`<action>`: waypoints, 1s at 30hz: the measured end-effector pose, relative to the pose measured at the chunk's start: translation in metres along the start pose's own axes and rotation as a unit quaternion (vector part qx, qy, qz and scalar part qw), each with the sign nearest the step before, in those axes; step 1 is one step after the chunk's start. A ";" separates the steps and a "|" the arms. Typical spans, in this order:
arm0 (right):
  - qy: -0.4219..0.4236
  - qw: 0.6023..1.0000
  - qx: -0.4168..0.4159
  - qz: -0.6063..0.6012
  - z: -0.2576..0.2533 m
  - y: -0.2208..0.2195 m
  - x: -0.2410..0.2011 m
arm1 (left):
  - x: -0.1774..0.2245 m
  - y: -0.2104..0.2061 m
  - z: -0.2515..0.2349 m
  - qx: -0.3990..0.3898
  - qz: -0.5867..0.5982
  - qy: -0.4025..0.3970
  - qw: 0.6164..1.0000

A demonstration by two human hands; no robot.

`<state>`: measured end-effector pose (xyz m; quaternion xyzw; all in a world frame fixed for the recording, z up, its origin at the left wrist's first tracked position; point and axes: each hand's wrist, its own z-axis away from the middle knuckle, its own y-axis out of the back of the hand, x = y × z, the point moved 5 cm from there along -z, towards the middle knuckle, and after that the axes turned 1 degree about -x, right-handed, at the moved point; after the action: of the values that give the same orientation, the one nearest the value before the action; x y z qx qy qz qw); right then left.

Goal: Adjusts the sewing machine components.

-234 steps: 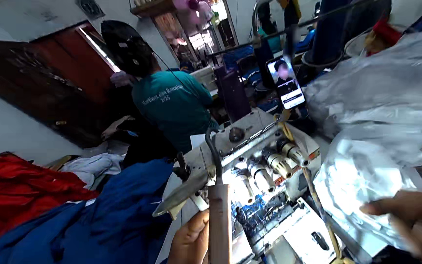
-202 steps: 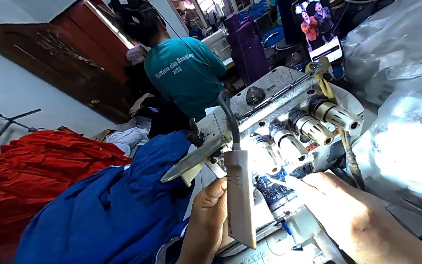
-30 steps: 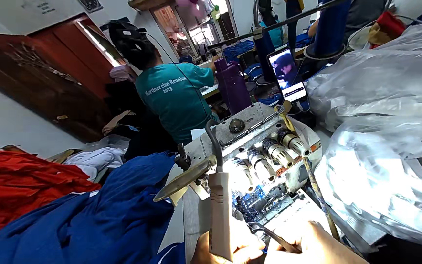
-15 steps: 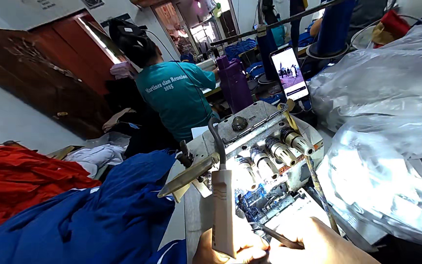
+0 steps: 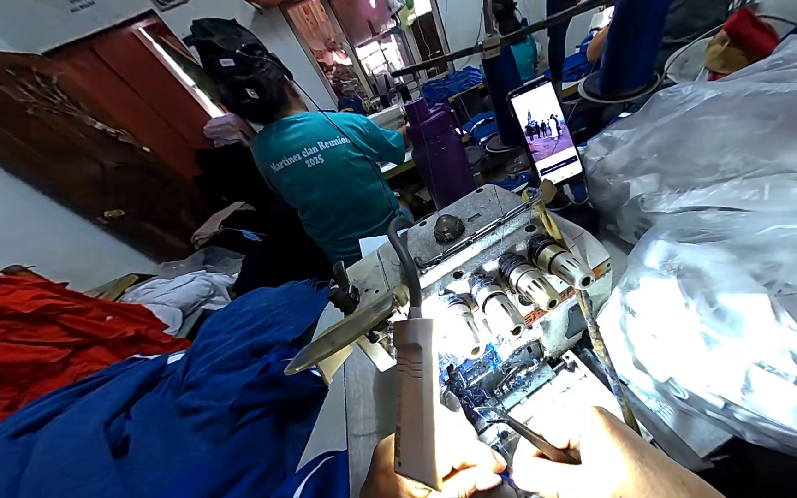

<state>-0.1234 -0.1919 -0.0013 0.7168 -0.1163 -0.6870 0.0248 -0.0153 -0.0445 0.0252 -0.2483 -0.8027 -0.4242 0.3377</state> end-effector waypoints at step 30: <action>0.048 0.998 0.032 0.024 0.002 -0.002 0.001 | -0.001 -0.001 -0.002 -0.033 0.003 -0.026 0.999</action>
<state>-0.1250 -0.1899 -0.0022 0.7464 -0.1540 -0.6470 0.0235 -0.0149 -0.0470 0.0251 -0.2730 -0.7961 -0.4429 0.3091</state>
